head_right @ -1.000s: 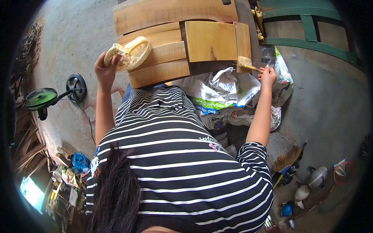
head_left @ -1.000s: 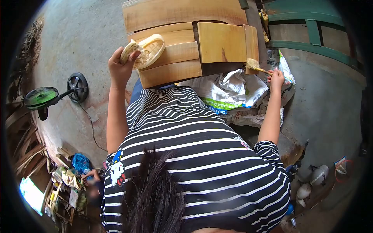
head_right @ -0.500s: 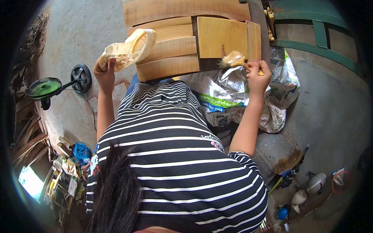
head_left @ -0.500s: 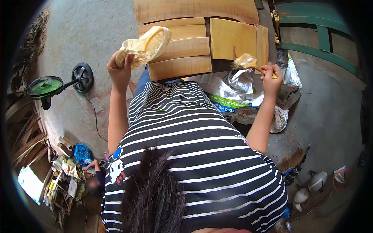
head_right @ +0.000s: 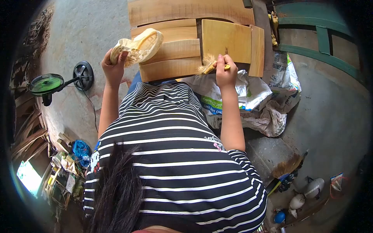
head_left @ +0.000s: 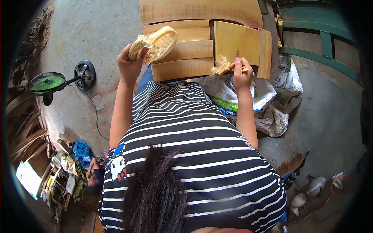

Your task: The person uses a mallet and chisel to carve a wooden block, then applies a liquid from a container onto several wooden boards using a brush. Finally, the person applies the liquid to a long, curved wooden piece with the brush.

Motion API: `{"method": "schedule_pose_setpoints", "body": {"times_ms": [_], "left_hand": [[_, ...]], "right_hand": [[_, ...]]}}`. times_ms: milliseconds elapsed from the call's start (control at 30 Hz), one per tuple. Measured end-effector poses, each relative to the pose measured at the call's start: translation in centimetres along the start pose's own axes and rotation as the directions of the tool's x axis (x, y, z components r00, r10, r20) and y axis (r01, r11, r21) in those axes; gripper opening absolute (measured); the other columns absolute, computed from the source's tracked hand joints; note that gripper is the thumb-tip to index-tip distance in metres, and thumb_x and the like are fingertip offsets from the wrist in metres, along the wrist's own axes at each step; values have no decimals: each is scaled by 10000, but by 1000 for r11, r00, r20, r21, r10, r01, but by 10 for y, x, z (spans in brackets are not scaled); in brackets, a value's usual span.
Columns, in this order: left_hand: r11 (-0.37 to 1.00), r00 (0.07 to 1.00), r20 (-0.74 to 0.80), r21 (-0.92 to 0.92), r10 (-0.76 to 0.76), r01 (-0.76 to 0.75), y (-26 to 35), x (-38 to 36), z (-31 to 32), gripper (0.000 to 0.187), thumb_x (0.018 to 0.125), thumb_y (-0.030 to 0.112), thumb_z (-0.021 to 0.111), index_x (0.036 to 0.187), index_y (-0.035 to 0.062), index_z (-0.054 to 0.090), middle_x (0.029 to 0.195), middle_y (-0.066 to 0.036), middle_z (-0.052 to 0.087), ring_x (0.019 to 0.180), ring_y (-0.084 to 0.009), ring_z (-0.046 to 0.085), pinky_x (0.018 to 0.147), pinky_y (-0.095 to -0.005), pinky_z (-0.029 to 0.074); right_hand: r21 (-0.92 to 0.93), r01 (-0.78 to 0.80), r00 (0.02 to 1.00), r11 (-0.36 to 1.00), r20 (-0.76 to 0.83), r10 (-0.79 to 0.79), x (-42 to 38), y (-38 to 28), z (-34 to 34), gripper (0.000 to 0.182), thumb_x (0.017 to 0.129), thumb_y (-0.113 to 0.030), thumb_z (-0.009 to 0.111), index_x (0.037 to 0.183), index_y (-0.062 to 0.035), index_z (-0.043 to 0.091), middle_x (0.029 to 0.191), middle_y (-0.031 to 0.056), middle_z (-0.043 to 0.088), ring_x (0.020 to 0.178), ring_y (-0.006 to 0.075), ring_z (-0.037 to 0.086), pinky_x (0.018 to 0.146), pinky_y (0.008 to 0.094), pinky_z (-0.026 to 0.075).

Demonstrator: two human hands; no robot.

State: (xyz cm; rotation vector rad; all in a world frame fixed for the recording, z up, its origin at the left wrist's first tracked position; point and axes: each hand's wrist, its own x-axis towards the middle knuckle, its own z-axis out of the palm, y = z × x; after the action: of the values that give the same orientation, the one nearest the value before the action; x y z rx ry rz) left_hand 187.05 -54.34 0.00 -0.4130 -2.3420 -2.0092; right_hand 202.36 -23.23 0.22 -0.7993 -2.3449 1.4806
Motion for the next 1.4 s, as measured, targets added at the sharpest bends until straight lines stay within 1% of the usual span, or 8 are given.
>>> {"method": "schedule_pose_setpoints", "body": {"times_ms": [300,433,567,633,700,833,1000,1400], "left_hand": [[999,998,-57,-34,-4,2,6,5,5,175,810,131,727,833,-12,629,685,47,552,626,-25,444,549,-179,390],[1000,1000,-19,-2,4,-4,-1,7,6,169,807,134,730,840,-5,638,681,44,561,623,-23,450,547,-180,393],[997,1000,4,76,20,-20,2,9,17,173,802,143,736,815,2,636,639,41,536,597,-24,435,530,-183,385],[996,999,49,87,10,-15,7,9,22,178,802,146,736,807,0,634,630,40,533,591,-24,431,525,-185,382],[994,997,80,105,4,-12,6,11,23,184,802,149,736,798,-1,631,622,38,530,585,-25,428,520,-186,379],[996,999,47,86,-13,9,7,10,18,186,806,148,732,801,-6,628,652,27,558,599,-26,440,527,-189,387],[997,1000,27,77,-8,6,10,8,21,179,811,141,726,825,-12,634,676,26,570,617,-26,451,540,-191,398],[995,998,49,102,-28,23,8,9,19,174,808,139,729,827,-8,638,679,39,559,627,-27,460,551,-192,403]], "right_hand": [[327,-202,976,923,148,161,-10,-7,-15,421,979,-240,401,625,-26,477,550,57,529,523,108,479,517,245,376],[365,-65,998,929,20,62,-12,-37,-18,416,982,-243,393,633,-28,459,561,58,524,534,104,485,526,231,372],[145,-155,975,977,182,128,-16,-11,3,410,959,-281,445,651,-15,502,542,44,526,517,122,498,508,264,389],[-211,-276,882,938,333,335,-22,1,7,385,954,-295,460,691,-22,525,536,25,522,503,100,480,506,259,381],[-333,-227,872,915,349,344,-30,5,5,417,933,-338,464,694,-8,555,536,95,554,518,213,560,533,351,425],[-183,-325,894,928,262,364,-31,-6,-3,394,927,-310,478,687,-4,544,534,97,545,534,222,562,537,352,422],[-575,-200,901,793,210,379,-22,13,17,200,799,-281,585,906,-145,684,895,128,679,871,327,642,743,404,511],[-812,-155,881,563,144,450,-26,26,59,230,827,-288,613,975,-112,612,931,143,677,876,315,660,733,427,524]]}}
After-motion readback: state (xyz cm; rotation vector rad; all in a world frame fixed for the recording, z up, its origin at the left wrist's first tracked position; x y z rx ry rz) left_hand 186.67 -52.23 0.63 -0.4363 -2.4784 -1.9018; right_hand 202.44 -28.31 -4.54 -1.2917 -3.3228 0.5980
